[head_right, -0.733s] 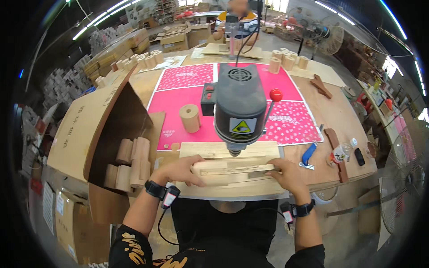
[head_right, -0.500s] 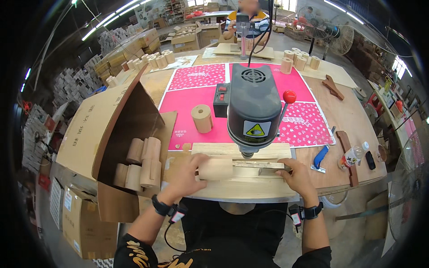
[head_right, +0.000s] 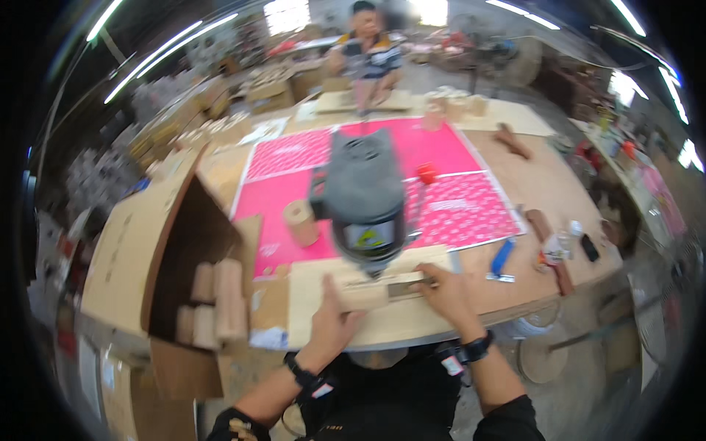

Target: Processing wooden cylinders using a drilling machine and packing them into cardboard boxes.

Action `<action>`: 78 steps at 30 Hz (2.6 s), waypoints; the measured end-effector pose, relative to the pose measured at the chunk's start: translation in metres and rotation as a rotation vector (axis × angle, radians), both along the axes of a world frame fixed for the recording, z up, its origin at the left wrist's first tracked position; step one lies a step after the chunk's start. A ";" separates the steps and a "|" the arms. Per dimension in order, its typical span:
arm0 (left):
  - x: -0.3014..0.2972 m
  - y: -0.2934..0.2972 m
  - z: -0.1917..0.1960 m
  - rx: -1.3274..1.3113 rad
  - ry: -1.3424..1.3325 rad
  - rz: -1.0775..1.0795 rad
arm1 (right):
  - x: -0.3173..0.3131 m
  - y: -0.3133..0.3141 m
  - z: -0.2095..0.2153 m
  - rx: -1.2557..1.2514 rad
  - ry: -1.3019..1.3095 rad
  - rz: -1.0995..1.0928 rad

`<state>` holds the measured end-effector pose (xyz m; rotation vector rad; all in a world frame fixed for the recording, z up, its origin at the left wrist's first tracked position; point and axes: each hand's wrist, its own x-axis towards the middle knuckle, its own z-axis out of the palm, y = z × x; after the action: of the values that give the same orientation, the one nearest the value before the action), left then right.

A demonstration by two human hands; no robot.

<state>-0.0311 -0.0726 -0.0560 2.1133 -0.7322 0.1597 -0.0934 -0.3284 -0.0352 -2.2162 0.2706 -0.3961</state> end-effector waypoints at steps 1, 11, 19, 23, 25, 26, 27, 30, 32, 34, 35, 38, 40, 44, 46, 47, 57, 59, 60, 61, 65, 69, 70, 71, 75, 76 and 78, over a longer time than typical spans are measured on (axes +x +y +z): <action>-0.001 -0.004 -0.001 0.010 0.008 0.015 | 0.001 0.003 -0.003 -0.010 -0.014 -0.069; -0.003 -0.010 -0.006 -0.040 0.020 0.021 | 0.016 -0.012 0.067 -0.108 -0.131 0.049; -0.005 -0.008 -0.012 -0.041 0.009 0.028 | 0.060 -0.006 0.174 0.225 -0.338 0.126; -0.002 -0.008 -0.013 -0.046 0.019 0.031 | -0.003 0.019 0.142 0.175 -0.390 0.109; -0.001 -0.007 -0.015 -0.059 0.046 0.021 | -0.034 0.031 0.110 0.129 -0.506 0.096; 0.000 -0.007 -0.016 -0.062 0.027 0.010 | -0.038 0.034 0.094 0.128 -0.503 0.097; 0.000 -0.006 -0.018 -0.075 0.009 -0.018 | -0.039 0.033 0.079 0.022 -0.566 0.105; 0.000 -0.005 -0.022 -0.072 0.032 -0.013 | -0.034 0.026 0.044 -0.136 -0.658 0.098; 0.001 -0.005 -0.023 -0.045 0.017 0.001 | -0.028 0.022 0.035 -0.174 -0.708 0.119; 0.001 -0.004 -0.023 -0.038 -0.007 0.004 | -0.029 0.023 0.040 -0.217 -0.685 0.110; 0.001 -0.004 -0.023 -0.018 0.016 0.013 | -0.029 0.025 0.048 -0.231 -0.742 0.105; 0.000 -0.006 -0.020 -0.028 0.013 0.026 | -0.028 0.028 0.090 -0.175 -0.804 0.144; -0.003 -0.012 -0.019 -0.031 0.003 0.019 | -0.005 0.027 0.126 0.088 -0.626 -0.013; -0.012 -0.036 -0.017 0.064 0.038 0.061 | 0.059 -0.004 0.189 0.196 -0.237 0.023; -0.014 -0.044 -0.015 0.069 0.010 0.083 | 0.065 -0.003 0.188 0.130 -0.322 0.016; -0.015 -0.047 -0.015 0.055 0.037 0.084 | 0.061 -0.001 0.182 0.086 -0.322 -0.041; -0.016 -0.048 -0.016 0.023 0.087 0.072 | -0.026 0.014 0.039 -0.281 -0.817 0.118; -0.015 -0.048 -0.018 0.030 0.048 0.065 | -0.024 0.008 0.031 -0.412 -0.814 0.136; -0.015 -0.048 -0.018 0.030 0.007 0.053 | -0.023 0.006 0.032 -0.437 -0.785 0.149; -0.016 -0.048 -0.017 0.035 0.003 0.063 | -0.023 0.006 0.038 -0.463 -0.798 0.172; -0.014 -0.044 -0.005 0.027 0.006 0.032 | -0.016 0.008 0.098 -0.430 -0.879 0.162; 0.007 -0.035 0.025 -0.098 0.326 -0.164 | 0.029 -0.008 0.165 -0.455 -0.598 -0.018; 0.015 -0.035 0.033 -0.073 0.313 -0.142 | 0.034 -0.014 0.169 -0.429 -0.546 -0.024; 0.024 -0.035 0.041 -0.109 0.417 -0.217 | 0.039 -0.021 0.169 -0.215 -0.402 0.014; 0.052 -0.034 0.057 -0.005 0.581 -0.364 | 0.019 -0.036 0.112 -0.199 -0.105 0.165; 0.058 -0.030 0.060 0.034 0.666 -0.527 | 0.009 -0.033 0.092 -0.280 -0.065 0.187; 0.065 -0.020 0.063 0.242 0.522 -0.606 | -0.008 -0.034 0.064 -0.525 0.200 0.322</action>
<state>0.0343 -0.0924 0.0070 1.9215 -1.0566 -0.8103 -0.1013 -0.3623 0.0286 -2.7620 -0.1039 -0.0667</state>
